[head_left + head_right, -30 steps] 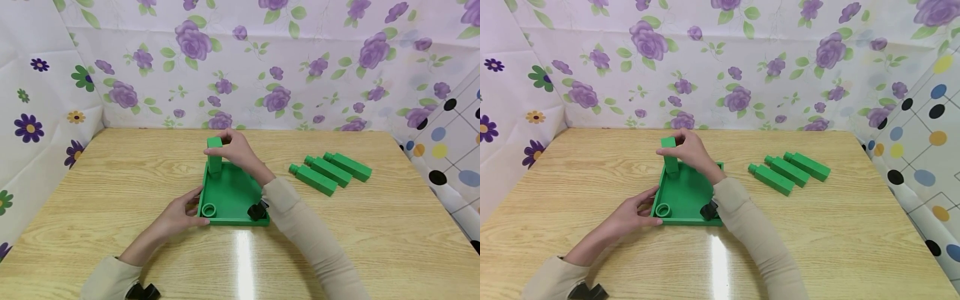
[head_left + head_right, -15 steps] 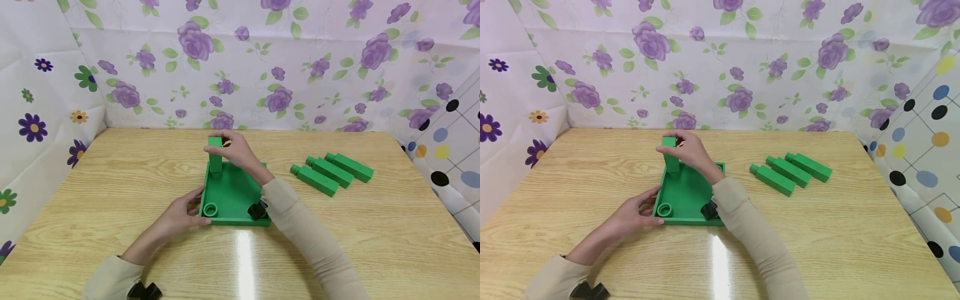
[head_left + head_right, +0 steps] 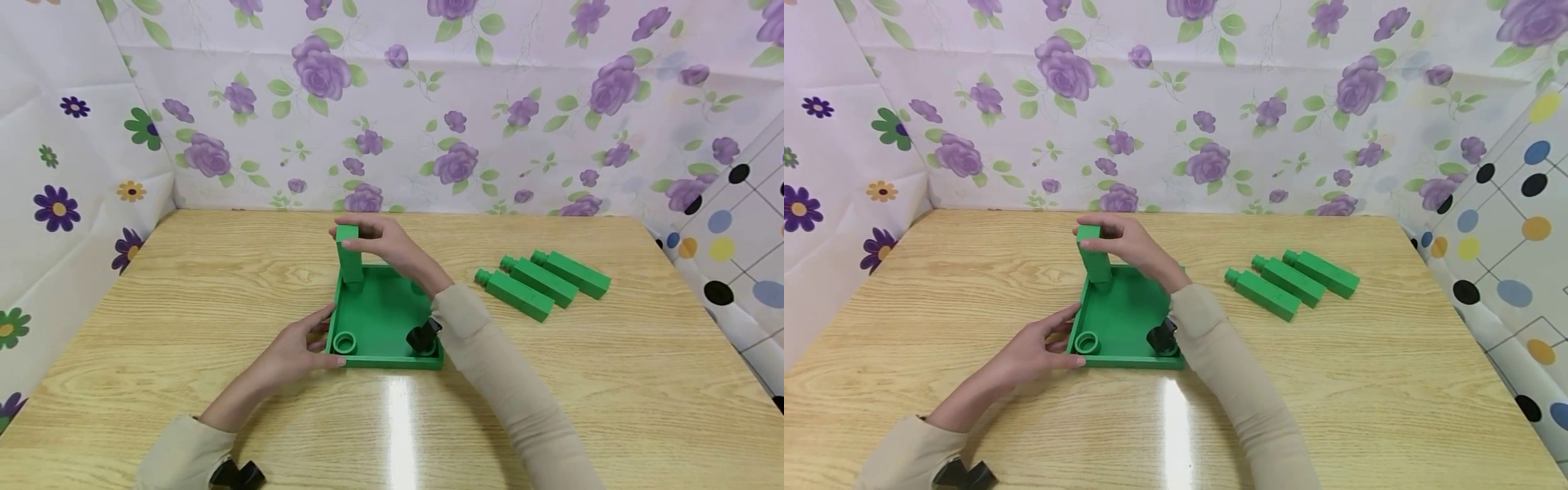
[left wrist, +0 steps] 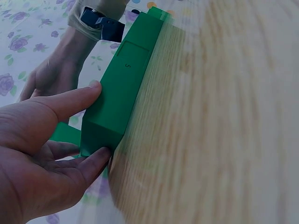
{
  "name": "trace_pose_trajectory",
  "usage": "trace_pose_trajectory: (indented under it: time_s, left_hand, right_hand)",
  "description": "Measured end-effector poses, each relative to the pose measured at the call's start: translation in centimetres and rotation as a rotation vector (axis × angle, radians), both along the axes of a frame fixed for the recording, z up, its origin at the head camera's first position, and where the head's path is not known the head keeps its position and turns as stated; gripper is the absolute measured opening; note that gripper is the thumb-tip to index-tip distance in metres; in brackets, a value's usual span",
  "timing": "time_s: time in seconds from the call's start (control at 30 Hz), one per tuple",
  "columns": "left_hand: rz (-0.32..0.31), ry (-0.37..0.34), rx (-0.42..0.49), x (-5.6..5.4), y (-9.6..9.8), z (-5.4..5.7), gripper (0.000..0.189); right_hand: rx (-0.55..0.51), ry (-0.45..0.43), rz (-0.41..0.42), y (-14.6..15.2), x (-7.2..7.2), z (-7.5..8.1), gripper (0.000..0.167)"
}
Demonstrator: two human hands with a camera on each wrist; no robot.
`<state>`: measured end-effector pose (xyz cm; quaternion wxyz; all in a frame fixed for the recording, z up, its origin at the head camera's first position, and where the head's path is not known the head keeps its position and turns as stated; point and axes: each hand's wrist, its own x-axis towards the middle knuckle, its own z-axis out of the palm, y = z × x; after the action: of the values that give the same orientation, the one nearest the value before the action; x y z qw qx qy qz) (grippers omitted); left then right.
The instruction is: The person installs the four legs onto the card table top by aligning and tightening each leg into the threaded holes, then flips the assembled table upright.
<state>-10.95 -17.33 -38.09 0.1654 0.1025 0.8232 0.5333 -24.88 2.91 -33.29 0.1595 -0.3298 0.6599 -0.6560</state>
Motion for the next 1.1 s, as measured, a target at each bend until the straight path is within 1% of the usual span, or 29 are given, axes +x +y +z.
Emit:
trace_pose_trajectory:
  time_s: [0.07,0.2,0.3,0.37,0.6,0.73,0.87,1.03,1.1]
  left_hand:
    - [0.0,-0.001,-0.001,0.0,0.0,0.0,0.092]
    - [0.001,-0.007,0.002,0.0,0.0,-0.1,0.092]
    - [-0.001,-0.008,0.007,0.0,0.0,-0.2,0.092]
    - [-0.002,-0.007,0.009,0.0,0.0,-0.2,0.093]
    - [-0.006,-0.001,0.009,0.0,-0.1,-0.3,0.092]
    - [-0.003,0.004,-0.004,0.0,-0.1,-0.3,0.091]
    - [-0.002,0.004,-0.007,0.0,-0.1,-0.3,0.091]
    - [0.0,0.002,-0.016,-0.1,-0.1,-0.2,0.091]
    - [0.0,0.003,-0.017,-0.1,-0.2,-0.3,0.092]
  right_hand:
    - [-0.008,-0.01,0.014,0.2,-0.1,-0.1,0.045]
    - [0.013,0.007,0.023,0.4,-0.2,-0.2,0.045]
    - [0.032,0.026,0.021,0.4,-0.2,-0.2,0.045]
    - [0.054,0.04,0.004,0.4,-0.2,-0.2,0.045]
    - [0.155,0.051,-0.102,0.3,-0.1,0.0,0.049]
    - [0.208,0.074,-0.154,0.0,0.1,0.2,0.05]
    - [0.206,0.08,-0.224,-0.4,0.4,0.1,0.045]
    - [0.192,0.126,-0.315,-0.8,0.7,-0.2,0.04]
    - [0.187,0.142,-0.329,-0.9,0.7,-0.2,0.037]
